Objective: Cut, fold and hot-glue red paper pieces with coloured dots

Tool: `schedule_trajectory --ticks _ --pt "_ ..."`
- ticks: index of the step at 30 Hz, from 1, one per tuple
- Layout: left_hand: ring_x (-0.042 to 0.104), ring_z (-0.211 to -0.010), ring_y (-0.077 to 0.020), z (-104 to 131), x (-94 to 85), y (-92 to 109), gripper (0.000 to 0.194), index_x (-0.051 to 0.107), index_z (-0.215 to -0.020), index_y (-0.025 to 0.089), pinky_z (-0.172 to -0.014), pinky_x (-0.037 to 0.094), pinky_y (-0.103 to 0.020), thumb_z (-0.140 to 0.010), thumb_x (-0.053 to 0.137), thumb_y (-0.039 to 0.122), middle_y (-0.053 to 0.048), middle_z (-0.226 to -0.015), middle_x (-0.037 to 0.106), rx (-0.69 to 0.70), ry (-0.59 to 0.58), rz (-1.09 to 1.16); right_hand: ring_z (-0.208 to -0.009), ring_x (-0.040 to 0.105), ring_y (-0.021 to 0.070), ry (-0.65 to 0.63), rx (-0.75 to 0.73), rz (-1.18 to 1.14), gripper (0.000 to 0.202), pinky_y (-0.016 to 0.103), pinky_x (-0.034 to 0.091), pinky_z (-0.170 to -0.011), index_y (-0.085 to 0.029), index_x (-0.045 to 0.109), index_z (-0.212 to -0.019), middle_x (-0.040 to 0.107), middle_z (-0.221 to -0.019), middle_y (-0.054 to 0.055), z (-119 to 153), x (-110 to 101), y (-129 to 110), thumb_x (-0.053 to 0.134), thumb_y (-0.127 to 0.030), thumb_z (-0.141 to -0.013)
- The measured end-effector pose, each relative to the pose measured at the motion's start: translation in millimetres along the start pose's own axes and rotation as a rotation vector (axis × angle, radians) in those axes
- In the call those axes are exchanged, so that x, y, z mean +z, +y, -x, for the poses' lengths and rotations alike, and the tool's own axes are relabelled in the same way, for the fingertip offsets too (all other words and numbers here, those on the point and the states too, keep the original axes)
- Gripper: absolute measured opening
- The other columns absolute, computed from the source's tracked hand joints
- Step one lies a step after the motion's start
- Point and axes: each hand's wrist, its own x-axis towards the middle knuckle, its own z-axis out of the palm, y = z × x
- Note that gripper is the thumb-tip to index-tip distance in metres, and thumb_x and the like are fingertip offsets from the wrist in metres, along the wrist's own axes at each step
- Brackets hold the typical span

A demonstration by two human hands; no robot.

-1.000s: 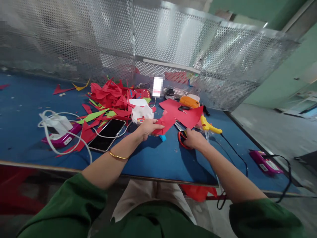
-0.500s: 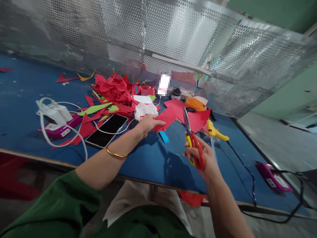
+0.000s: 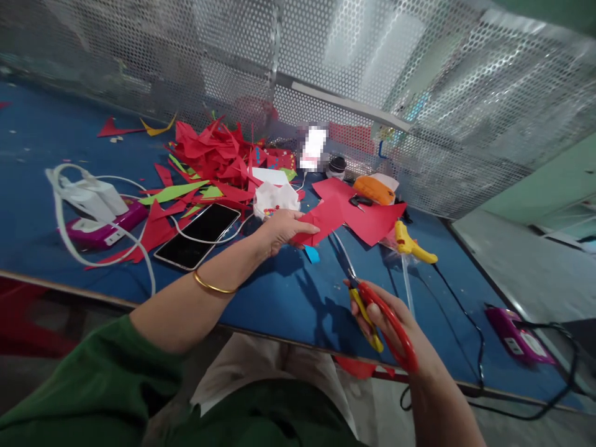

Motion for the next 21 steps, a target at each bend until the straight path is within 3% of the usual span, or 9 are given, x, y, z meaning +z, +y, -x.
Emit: schedule_trajectory --ticks 7,21 --pt "0.063 -0.059 -0.0139 3.3 3.1 -1.1 0.013 0.072 -0.077 0.013 -0.05 0.047 -0.025 -0.066 0.077 0.016 -0.005 -0.068 0.069 -0.015 -0.054 -0.081 -0.048 0.038 0.0084 -0.082 -0.025 -0.036 0.05 0.023 0.03 -0.043 -0.019 0.06 -0.084 0.047 -0.061 -0.003 -9.1 2.0 4.1 0.063 -0.069 -0.08" --pt "0.062 -0.06 -0.0137 3.6 4.0 -5.2 0.015 0.073 -0.077 0.014 -0.051 0.045 -0.026 -0.063 0.077 0.02 -0.006 -0.07 0.07 -0.019 -0.134 -0.093 -0.049 0.037 0.0076 -0.061 -0.03 -0.043 0.049 0.022 0.029 -0.042 -0.018 0.062 -0.09 0.048 -0.065 -0.002 -7.1 6.1 0.6 0.065 -0.066 -0.08"
